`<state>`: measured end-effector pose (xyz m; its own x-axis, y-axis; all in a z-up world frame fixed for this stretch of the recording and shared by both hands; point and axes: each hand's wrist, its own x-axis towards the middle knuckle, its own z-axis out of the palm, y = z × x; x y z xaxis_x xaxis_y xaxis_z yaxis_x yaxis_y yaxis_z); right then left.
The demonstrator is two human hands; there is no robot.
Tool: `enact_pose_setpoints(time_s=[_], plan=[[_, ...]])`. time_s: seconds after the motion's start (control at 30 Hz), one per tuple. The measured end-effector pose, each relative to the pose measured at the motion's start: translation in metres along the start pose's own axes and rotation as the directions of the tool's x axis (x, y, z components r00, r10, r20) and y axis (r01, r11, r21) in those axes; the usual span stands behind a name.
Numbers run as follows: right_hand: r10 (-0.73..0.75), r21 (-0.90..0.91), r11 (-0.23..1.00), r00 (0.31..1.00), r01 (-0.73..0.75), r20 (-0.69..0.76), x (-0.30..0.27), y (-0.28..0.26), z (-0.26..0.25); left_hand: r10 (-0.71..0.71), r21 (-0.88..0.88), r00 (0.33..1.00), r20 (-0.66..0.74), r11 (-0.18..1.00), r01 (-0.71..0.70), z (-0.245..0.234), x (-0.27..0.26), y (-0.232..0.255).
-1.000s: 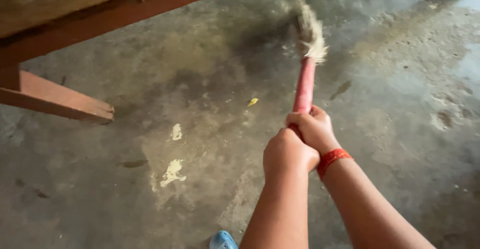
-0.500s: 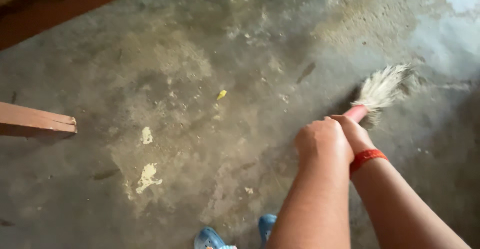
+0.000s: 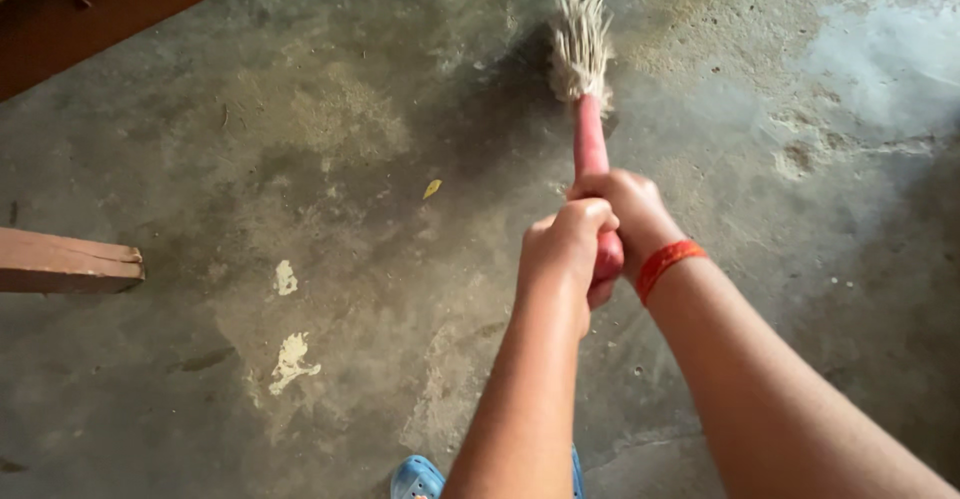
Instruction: The person sweeps a concrete floor using a traditional straw broom with a red handle. They gather dust and debris from under a wooden table and near a wooden cabinet, moving the broom back and forth to clean the area.
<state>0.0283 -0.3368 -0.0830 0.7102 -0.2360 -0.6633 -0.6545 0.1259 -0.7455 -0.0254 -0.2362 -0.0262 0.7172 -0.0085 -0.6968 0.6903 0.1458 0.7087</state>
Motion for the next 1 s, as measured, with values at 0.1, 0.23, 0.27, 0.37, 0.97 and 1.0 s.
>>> enact_pose_setpoints(time_s=[0.1, 0.23, 0.27, 0.37, 0.97, 1.0], plan=[[-0.058, 0.066, 0.996, 0.998, 0.058, 0.005, -0.008, -0.018, -0.008, -0.035, -0.202, 0.999, -0.009, 0.979, 0.033, 0.02, 0.009, 0.004], [-0.211, 0.115, 0.97, 0.976, 0.216, -0.061, 0.0, -0.011, -0.023, -0.084, 0.143, 0.993, -0.078, 0.985, 0.094, 0.042, 0.02, 0.027], [-0.198, 0.108, 0.972, 0.975, 0.209, -0.099, 0.005, -0.008, -0.029, -0.078, 0.228, 0.994, -0.077, 0.969, 0.094, 0.048, 0.02, 0.029], [-0.127, 0.13, 0.98, 0.979, 0.148, -0.157, 0.016, 0.011, -0.044, -0.08, 0.426, 0.995, -0.068, 0.899, 0.101, 0.056, 0.02, 0.017], [-0.007, -0.35, 0.937, 1.0, 0.002, -0.012, 0.022, 0.097, 0.046, -0.173, 0.483, 0.923, -0.345, 0.81, 0.332, -0.044, 0.002, -0.064], [-0.018, -0.301, 0.953, 0.999, 0.026, 0.031, 0.021, 0.095, 0.061, -0.178, 0.465, 0.914, -0.366, 0.816, 0.345, -0.053, 0.001, -0.057]])
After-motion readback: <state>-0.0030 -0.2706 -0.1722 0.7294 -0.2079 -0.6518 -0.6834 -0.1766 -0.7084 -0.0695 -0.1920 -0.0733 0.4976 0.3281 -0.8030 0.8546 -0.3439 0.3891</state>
